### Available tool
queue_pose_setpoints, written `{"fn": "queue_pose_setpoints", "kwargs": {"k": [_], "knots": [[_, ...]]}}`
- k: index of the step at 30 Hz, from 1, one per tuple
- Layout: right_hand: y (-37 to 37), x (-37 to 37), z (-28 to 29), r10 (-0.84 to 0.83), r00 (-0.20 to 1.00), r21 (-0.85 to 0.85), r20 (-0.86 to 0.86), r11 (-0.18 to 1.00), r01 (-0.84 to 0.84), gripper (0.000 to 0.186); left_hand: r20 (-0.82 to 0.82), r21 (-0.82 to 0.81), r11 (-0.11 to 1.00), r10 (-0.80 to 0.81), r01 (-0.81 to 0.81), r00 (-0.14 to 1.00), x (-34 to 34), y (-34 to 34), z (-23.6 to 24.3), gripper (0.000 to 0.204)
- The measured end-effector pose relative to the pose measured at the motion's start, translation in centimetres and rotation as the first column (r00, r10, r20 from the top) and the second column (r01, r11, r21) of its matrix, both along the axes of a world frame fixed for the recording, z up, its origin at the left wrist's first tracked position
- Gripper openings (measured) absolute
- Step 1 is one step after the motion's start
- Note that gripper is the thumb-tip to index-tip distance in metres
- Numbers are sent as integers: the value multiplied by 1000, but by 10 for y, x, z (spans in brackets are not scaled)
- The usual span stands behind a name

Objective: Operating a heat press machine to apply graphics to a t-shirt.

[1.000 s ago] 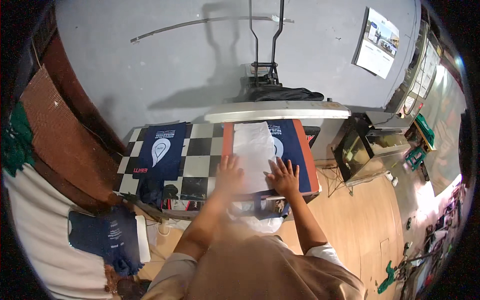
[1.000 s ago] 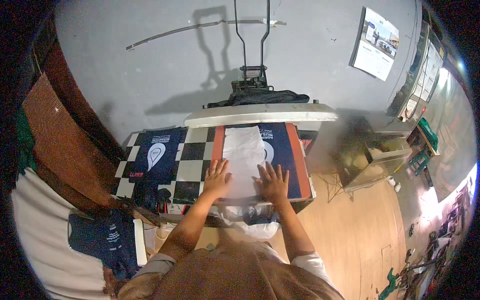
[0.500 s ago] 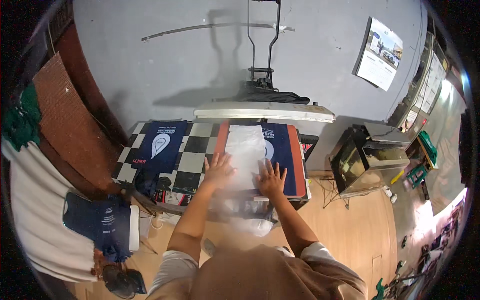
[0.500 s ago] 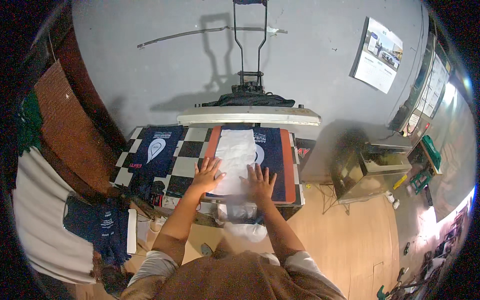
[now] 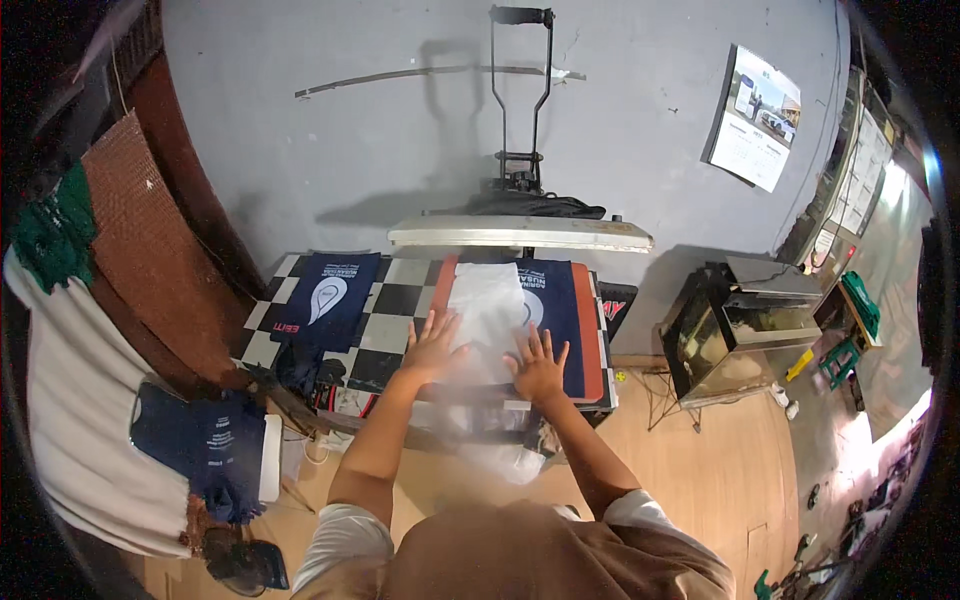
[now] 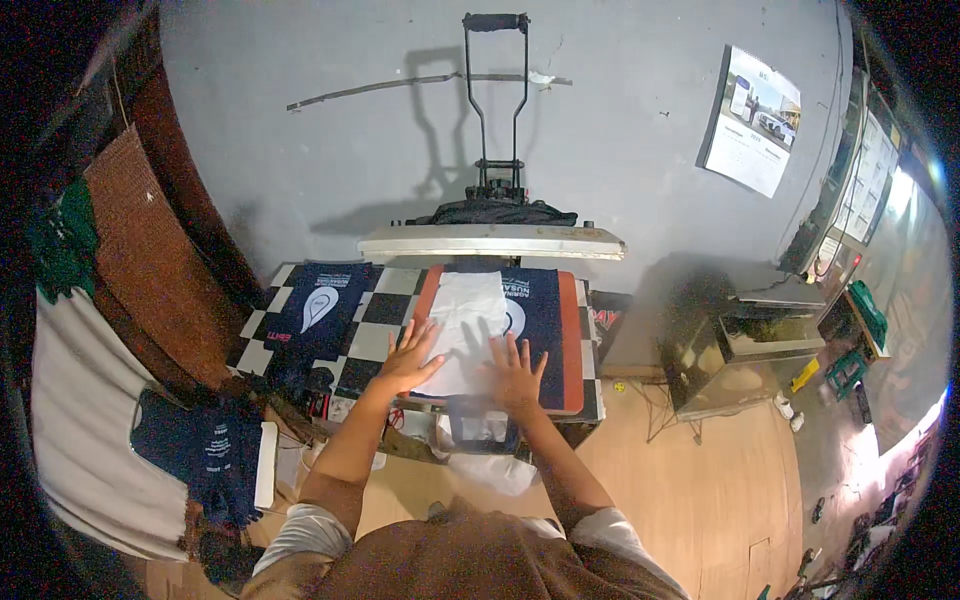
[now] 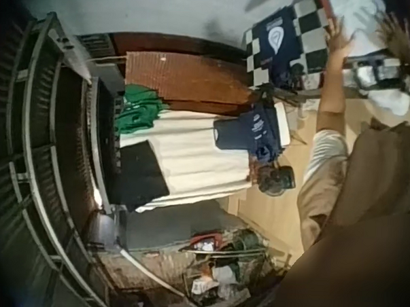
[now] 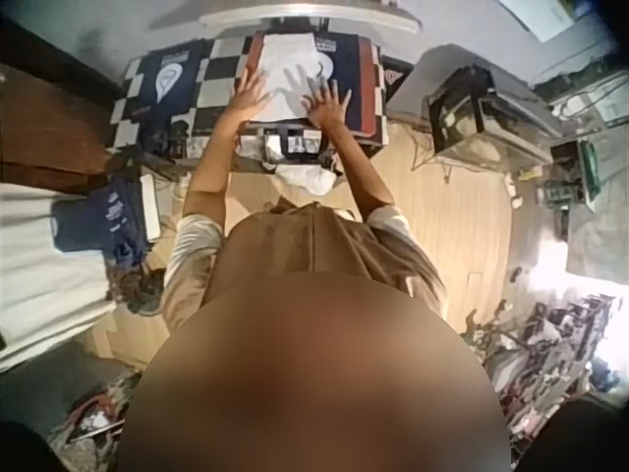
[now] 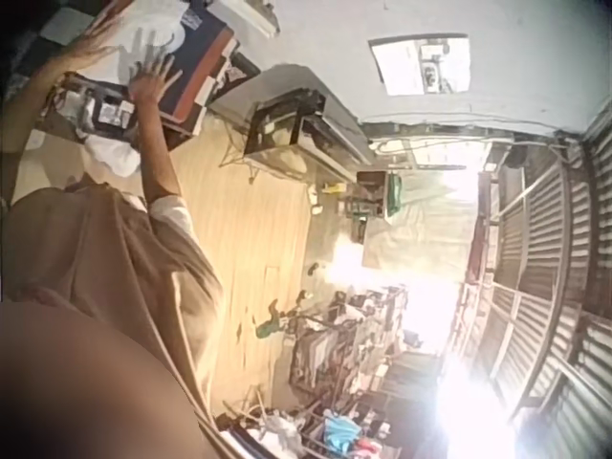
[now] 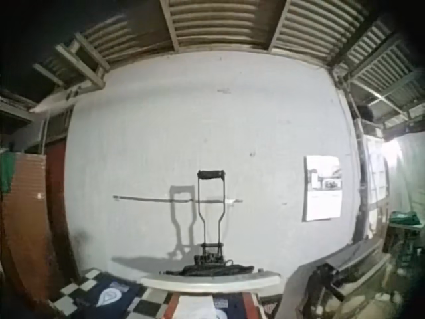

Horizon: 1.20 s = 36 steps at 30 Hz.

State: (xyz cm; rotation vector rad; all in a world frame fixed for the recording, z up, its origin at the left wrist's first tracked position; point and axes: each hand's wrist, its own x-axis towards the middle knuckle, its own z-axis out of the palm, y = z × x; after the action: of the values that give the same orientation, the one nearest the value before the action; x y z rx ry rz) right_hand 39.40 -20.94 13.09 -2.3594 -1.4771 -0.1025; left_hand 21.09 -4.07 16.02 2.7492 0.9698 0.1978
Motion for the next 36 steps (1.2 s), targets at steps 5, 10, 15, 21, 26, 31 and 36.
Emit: {"fn": "queue_pose_setpoints", "kwargs": {"k": [5,10,15,21,26,31,36], "knots": [[-17,-17,29,141,989,169,44,975,-147,64,148,155,976,-176,153,973,0,-34,38,72],[-33,-21,91,372,924,503,89,784,-364,45,446,345,910,-374,230,813,7,-66,93,52],[-48,-15,152,399,888,584,230,673,-454,47,516,511,837,-482,197,708,16,-97,165,40],[-47,3,242,301,848,635,436,565,-527,44,590,610,784,-544,111,597,32,-93,235,38],[-20,27,294,221,889,647,401,618,-446,45,583,640,761,-569,104,581,55,-72,278,41],[20,67,331,193,871,625,453,628,-464,48,465,692,713,-558,110,688,86,-28,311,50],[70,105,361,350,919,574,182,721,-388,72,398,747,660,-543,83,739,122,27,339,53]]}}
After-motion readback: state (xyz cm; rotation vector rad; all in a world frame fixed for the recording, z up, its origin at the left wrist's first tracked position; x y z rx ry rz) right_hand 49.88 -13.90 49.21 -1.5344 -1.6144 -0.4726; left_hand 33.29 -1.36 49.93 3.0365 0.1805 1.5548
